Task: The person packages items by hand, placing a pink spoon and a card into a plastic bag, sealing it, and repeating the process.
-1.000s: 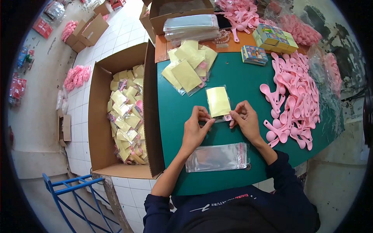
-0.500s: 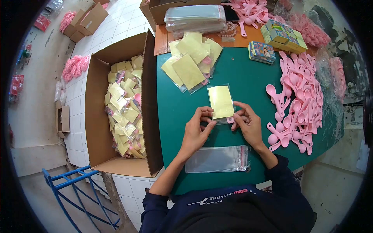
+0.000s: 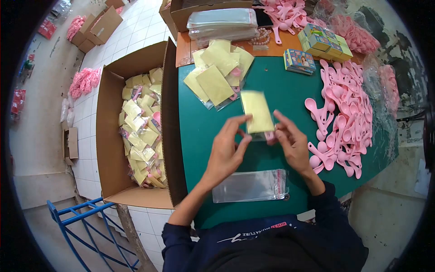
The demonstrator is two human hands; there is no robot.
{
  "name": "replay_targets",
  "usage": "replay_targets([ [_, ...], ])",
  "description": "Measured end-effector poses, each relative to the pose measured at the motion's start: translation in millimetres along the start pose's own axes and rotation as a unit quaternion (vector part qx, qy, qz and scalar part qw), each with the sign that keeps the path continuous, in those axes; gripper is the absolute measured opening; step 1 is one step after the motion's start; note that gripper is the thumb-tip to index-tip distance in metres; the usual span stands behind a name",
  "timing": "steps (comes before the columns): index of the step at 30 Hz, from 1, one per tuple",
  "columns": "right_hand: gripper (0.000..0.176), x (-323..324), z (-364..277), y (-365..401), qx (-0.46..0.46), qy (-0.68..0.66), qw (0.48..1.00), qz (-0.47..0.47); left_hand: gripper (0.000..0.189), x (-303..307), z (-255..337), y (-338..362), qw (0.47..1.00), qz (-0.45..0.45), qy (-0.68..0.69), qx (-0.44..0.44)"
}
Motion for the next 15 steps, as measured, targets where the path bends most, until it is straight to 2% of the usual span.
replay_targets([
  [2,0.048,11,-27,-5,0.045,0.012,0.999,0.015,0.043,11,16,-19,0.999,0.022,-0.009,-0.022],
  [3,0.048,24,-33,-10,0.067,0.118,0.990,0.034,0.044,18,18,-29,0.999,0.034,-0.017,-0.033],
  [4,0.048,40,-35,-12,0.085,0.222,0.970,0.052,0.043,26,19,-34,0.986,0.072,-0.124,-0.085],
  [5,0.045,58,-35,-12,0.064,0.340,0.936,0.056,0.042,32,16,-35,0.958,0.107,-0.229,-0.133],
  [6,0.037,75,-27,-7,0.023,0.404,0.907,0.111,0.041,34,16,-35,0.915,0.141,-0.330,-0.184],
  [9,0.030,106,-12,16,-0.020,0.635,0.753,0.171,0.036,11,2,-3,0.971,-0.073,-0.203,-0.104],
  [11,0.028,112,5,25,-0.031,0.619,0.768,0.163,0.031,-22,-4,31,0.962,-0.201,-0.170,-0.069],
  [15,0.025,111,6,31,-0.037,0.611,0.775,0.156,0.026,-50,-11,52,0.958,-0.202,-0.194,-0.066],
])
Point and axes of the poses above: each hand's wrist, its own y-axis away from the middle knuckle, its own x-axis out of the back of the hand, z = x × y, the point moved 4 cm from there along -y, towards the middle knuckle, and after that the axes turned 6 degrees about y, right-handed, at the moved point
